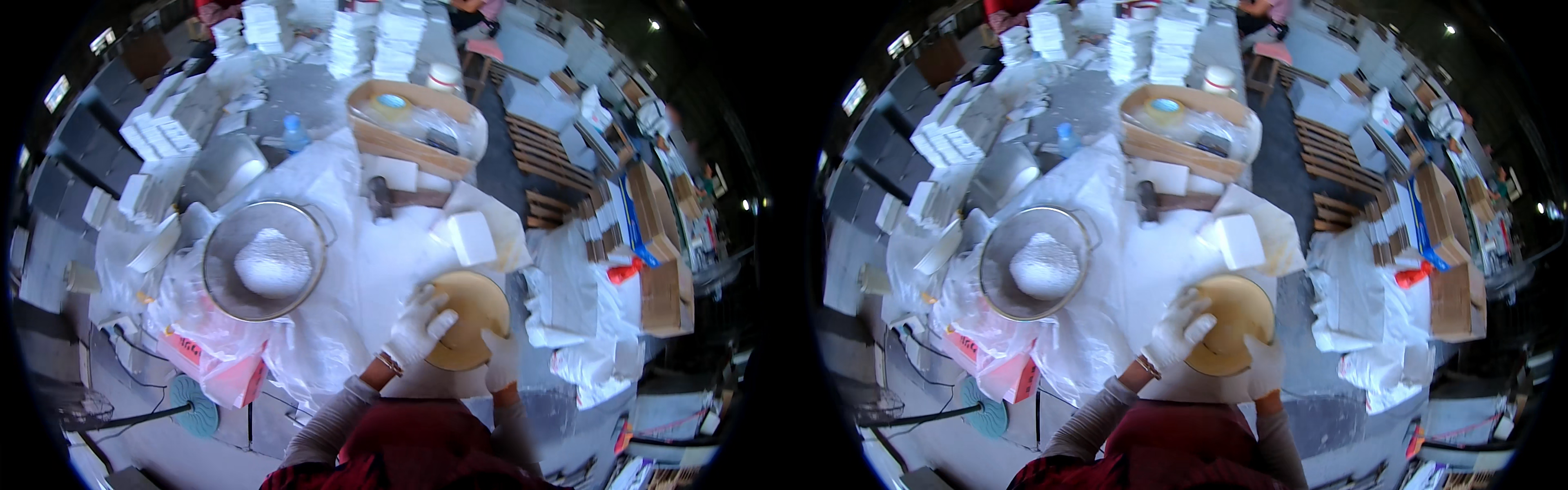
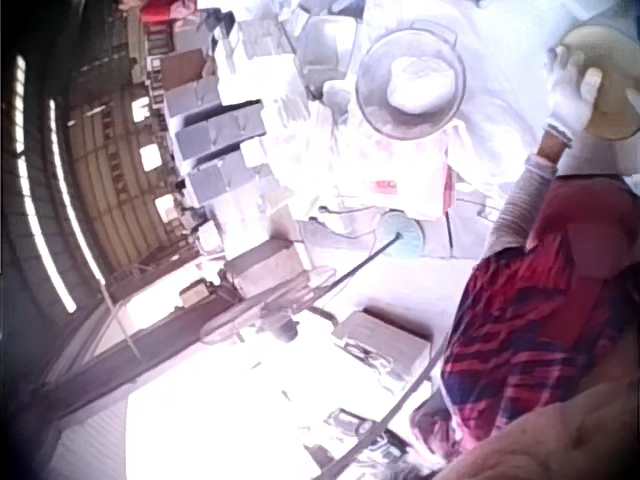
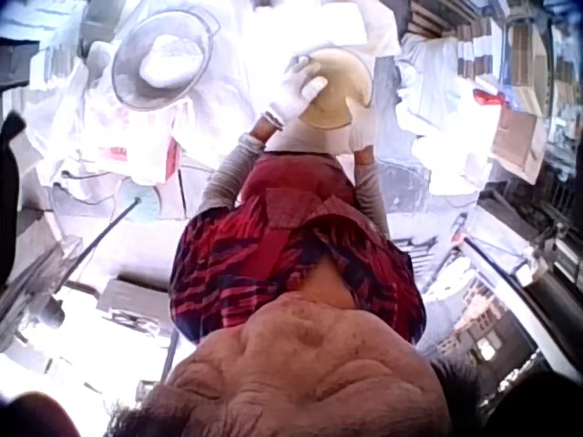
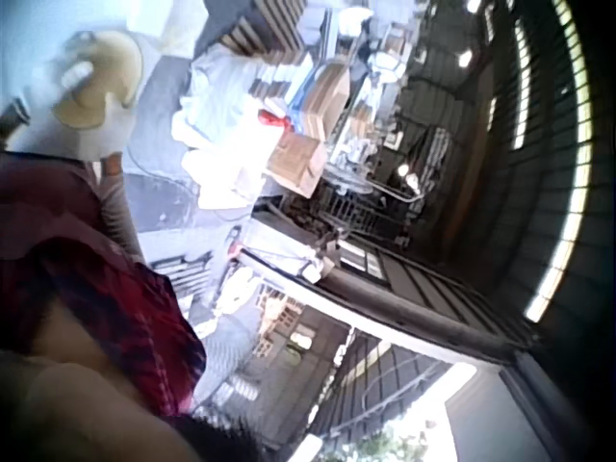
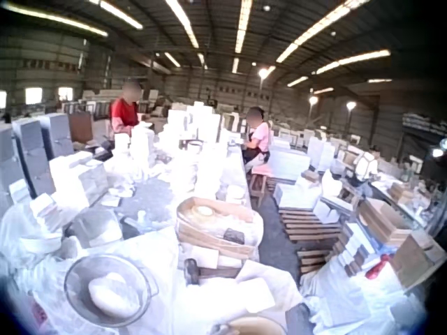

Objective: The person puts on white gloves, then scoops a white granular powder from a metal bowl into a yellow bowl using a small scoop. The person then sifts the powder through a metal sieve into the bowl, repeating the scooping and sifting steps multiple times.

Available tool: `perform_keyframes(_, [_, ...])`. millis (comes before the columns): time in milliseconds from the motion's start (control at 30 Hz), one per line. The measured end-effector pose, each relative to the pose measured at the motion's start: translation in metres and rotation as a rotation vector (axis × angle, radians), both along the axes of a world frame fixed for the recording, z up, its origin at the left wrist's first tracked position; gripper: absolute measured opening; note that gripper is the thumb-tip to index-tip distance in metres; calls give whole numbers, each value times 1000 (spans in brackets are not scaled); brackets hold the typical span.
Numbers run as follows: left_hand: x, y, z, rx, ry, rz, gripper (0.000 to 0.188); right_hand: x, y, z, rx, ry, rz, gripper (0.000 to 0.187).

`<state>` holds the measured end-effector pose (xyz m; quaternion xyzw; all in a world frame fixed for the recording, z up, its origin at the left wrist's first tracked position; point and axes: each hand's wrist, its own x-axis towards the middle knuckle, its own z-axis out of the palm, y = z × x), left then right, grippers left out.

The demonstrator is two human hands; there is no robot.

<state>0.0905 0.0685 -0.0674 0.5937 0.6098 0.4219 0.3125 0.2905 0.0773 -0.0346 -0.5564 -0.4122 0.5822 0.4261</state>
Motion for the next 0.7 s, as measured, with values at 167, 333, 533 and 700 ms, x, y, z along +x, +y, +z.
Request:
perform_keyframes(167, [-36, -28, 53, 174, 25, 70, 43, -19, 8, 25, 187, -53, 150, 36])
perform_keyframes(333, [-71, -73, 77, 307, 11, 310, 37, -96, 44, 40, 150, 259, 125, 34])
perform_keyframes(533, [-106, -127, 96, 252, 26, 437, 40, -253, 66, 58, 529, 8, 227, 37])
perform_keyframes(700, [-126, -160, 87, 261, 30, 495, 35, -316, 50, 86, 1087, -225, 501, 50])
